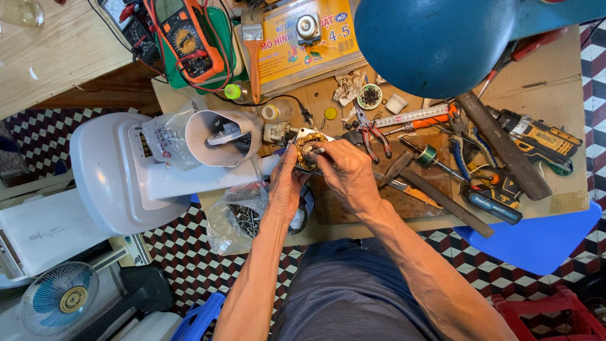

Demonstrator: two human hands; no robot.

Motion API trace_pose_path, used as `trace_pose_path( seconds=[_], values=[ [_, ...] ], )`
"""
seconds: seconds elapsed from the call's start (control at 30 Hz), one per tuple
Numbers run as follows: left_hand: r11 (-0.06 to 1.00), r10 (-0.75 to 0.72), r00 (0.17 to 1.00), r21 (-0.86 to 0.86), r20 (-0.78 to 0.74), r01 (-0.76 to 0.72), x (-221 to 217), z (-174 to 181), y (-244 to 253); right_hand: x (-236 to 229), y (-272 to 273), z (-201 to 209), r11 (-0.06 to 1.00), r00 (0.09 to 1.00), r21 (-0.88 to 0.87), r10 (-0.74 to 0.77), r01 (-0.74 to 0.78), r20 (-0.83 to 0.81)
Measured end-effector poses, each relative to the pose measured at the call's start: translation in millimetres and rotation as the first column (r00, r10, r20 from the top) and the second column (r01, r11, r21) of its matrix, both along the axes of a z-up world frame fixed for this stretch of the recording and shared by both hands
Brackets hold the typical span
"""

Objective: The person disassembles a small electrical motor or switch component on a cluttered workbench, removes internal parts, applies lubricant, and reassembles the unit using a screwdriver and pliers. The person handles screws, a rotor, and a housing, then places the reassembled component back on the bench.

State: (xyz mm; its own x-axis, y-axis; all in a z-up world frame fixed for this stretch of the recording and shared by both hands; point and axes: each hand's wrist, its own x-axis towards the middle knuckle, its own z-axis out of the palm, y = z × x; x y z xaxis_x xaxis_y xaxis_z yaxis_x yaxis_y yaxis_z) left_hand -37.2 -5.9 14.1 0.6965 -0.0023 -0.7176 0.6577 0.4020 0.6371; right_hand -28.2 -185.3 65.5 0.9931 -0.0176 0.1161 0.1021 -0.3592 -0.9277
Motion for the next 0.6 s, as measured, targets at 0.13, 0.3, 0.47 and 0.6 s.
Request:
trace_pose_path(
  seconds=[0.13,0.3,0.47,0.6],
  values=[
    [1.0,-0.002,1.0,0.0,-0.001,0.002,0.1,1.3,-1.6,0.1,-0.3,-0.8,1.0,1.0,-0.006,-0.005,0.005,0.009],
    [1.0,-0.004,1.0,0.021,-0.011,0.004,-1.4,2.1,-0.4,2.4,-0.7,3.9,1.0,1.0,-0.017,-0.001,0.001,-0.011],
    [1.0,0.008,1.0,-0.009,0.006,-0.008,-3.2,-3.3,4.3,-12.4,-15.2,10.2,0.997,0.997,0.082,-0.004,0.01,-0.077],
    [0.997,0.065,0.997,-0.038,-0.043,-0.067,-0.2,-13.8,6.7,-32.3,-67.9,-10.0,0.946,0.925,0.058,-0.298,0.32,-0.236]
  ],
)
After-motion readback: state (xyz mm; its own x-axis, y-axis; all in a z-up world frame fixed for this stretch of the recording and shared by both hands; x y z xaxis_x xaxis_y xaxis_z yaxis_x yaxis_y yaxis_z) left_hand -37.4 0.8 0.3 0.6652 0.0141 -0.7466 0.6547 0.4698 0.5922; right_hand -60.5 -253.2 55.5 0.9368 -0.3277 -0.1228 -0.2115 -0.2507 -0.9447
